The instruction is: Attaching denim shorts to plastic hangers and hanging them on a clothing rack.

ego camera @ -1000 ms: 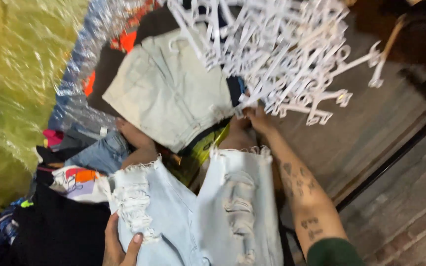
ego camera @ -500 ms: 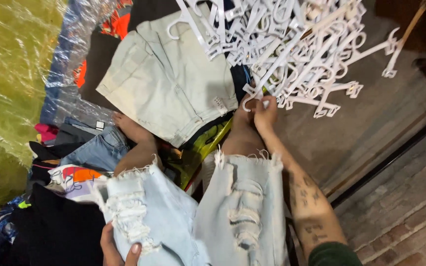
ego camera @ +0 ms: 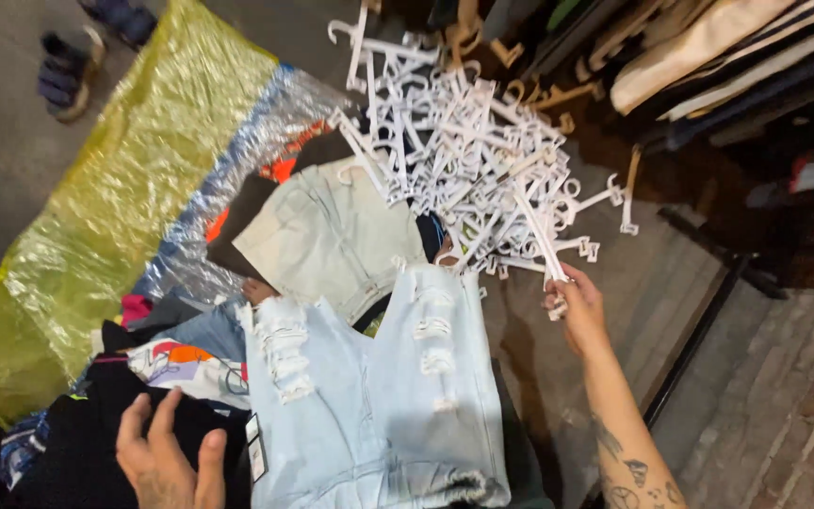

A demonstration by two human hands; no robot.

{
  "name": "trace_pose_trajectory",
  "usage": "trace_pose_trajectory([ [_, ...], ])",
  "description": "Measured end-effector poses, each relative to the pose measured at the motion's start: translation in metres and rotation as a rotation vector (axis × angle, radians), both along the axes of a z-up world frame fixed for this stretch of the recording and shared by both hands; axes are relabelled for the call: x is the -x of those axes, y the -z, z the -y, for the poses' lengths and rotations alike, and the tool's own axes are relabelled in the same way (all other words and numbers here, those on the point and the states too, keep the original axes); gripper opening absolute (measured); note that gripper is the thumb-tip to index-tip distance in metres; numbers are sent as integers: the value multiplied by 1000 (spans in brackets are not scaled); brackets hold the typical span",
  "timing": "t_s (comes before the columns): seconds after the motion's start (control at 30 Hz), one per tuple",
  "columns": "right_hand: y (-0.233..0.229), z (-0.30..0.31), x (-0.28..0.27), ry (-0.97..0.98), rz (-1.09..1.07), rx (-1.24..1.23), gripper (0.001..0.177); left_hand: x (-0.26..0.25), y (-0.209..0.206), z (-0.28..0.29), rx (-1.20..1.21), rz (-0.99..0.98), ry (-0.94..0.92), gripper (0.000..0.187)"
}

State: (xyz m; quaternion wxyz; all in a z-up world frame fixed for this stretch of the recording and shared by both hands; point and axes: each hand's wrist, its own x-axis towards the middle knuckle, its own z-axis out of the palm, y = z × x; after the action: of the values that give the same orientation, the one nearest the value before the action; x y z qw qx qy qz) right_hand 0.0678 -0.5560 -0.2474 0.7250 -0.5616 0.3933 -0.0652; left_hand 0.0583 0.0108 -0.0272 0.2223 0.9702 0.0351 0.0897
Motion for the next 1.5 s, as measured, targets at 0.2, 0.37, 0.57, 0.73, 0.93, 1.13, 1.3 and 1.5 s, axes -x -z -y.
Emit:
trace_pose_trajectory([
  [0.2, -165, -45, 39, -436, 120, -44, 49, 22, -26, 18, 325, 83, 244, 57],
  [0.37, -227, -83, 63, -905, 302, -45, 41, 34, -62, 49, 802, -290, 249, 66],
  [0.57, -291, -133, 61, -1116, 373, 632, 47, 50, -80, 67, 881, -413, 219, 33],
  [0.73, -327, -236, 76, -838, 624, 1307, 56, 65, -80, 91, 988, -615, 163, 28],
  [0.93, -284, -251, 68, -1515, 208, 1028, 25, 73, -86, 79, 477, -478, 491, 35],
  [1.13, -232, -197, 102, -1538, -11, 1403, 43, 126, -15, 45, -312, -356, 608, 64],
  [1.3, -248, -178, 128, -1541, -347, 1131, 50, 128, -12, 31, -129, -129, 524, 26],
  [1.5, -276, -182, 149, -1740, -194, 1061, 25, 125, -36, 11, -355, -145, 930, 36],
])
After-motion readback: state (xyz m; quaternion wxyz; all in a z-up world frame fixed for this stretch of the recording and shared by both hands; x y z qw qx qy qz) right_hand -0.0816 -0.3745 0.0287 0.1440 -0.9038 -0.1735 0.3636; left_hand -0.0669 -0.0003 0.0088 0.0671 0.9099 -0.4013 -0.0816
